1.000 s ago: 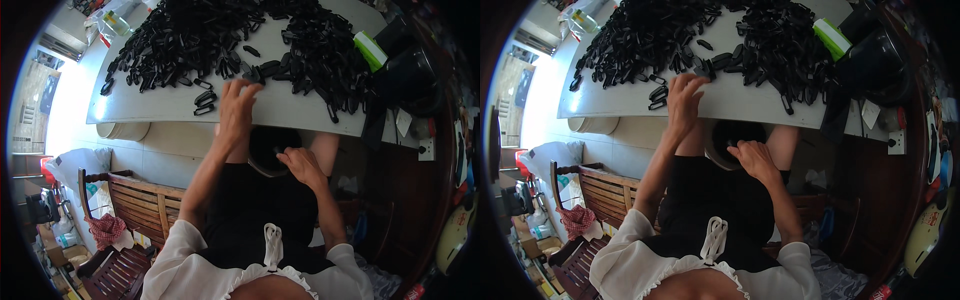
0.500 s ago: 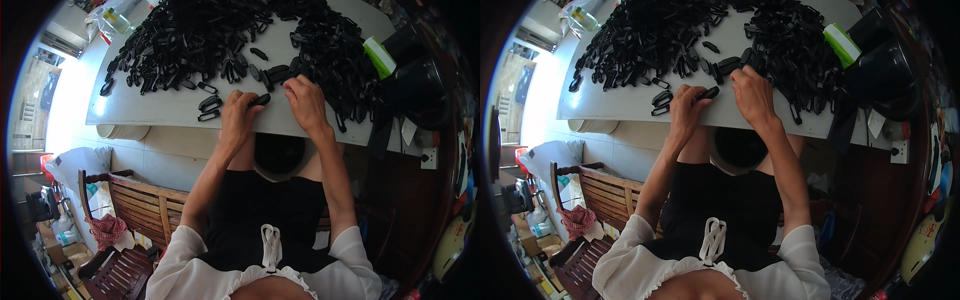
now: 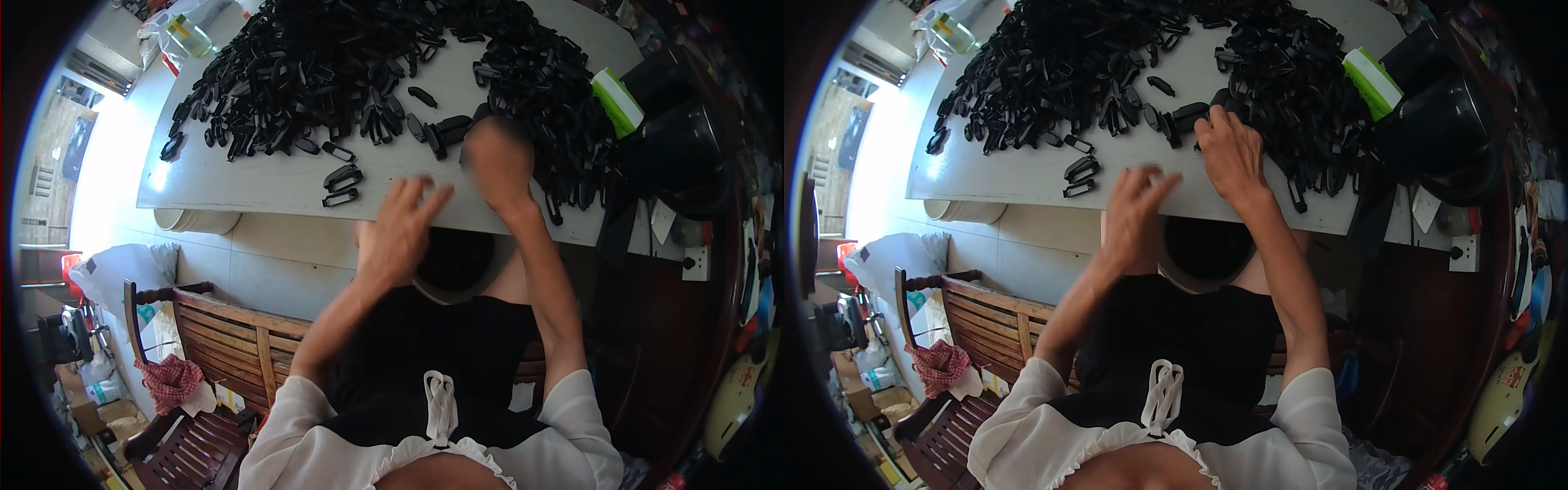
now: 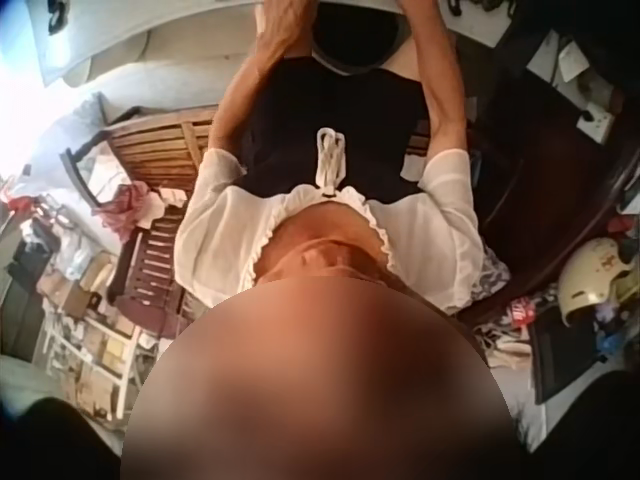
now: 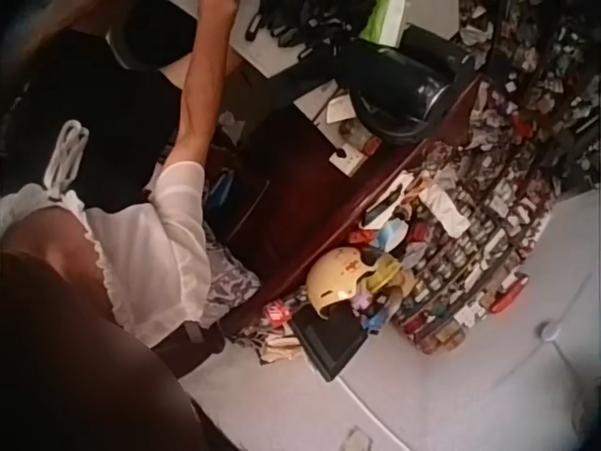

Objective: Assembling small black plastic components by snapping pieces together.

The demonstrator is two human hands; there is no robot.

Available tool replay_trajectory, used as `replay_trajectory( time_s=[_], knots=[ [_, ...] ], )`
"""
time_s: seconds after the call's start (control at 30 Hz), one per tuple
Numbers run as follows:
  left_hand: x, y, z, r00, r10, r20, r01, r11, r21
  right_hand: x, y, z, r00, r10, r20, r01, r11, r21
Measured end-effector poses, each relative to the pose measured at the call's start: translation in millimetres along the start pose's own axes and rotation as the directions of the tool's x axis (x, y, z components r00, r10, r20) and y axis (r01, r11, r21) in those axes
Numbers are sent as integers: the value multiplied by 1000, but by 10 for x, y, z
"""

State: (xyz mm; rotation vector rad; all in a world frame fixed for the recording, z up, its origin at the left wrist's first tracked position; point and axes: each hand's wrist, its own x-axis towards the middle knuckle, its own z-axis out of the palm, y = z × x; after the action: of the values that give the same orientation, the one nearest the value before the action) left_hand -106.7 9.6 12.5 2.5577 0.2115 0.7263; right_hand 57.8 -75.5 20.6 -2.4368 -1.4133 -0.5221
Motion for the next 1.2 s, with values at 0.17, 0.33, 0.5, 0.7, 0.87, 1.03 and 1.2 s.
replay_trajectory(
  time_s=[0.17, 0.33, 0.5, 0.7, 0.87, 1.03, 1.2],
  knots=[
    [638, -497, 129, 975, 195, -111, -176, 971, 160, -171, -12, -60, 981, -166, -99, 174, 982, 75],
    [646, -516, 127, 991, 128, -31, -122, 979, 163, -251, 93, -8, 960, -161, -228, 191, 974, 119],
    [583, -503, 112, 981, 143, -135, -125, 983, 131, -194, 56, -110, 930, -26, -366, 146, 941, 305],
    [414, -278, 62, 948, -251, 194, 257, 252, -933, -340, -35, -313, 937, 337, 91, -138, 119, 983],
    [184, -83, 83, 914, -192, 358, 363, -10, -932, -431, -155, -346, 895, 431, 114, -95, -66, 993],
    [49, 186, 61, 830, -178, 529, 461, -316, -829, -579, -383, -263, 820, 571, 40, -68, 27, 997],
    [-8, 186, 46, 838, -210, 503, 418, -346, -840, -769, -358, -324, 872, 424, -244, -2, 502, 865]
  ],
)
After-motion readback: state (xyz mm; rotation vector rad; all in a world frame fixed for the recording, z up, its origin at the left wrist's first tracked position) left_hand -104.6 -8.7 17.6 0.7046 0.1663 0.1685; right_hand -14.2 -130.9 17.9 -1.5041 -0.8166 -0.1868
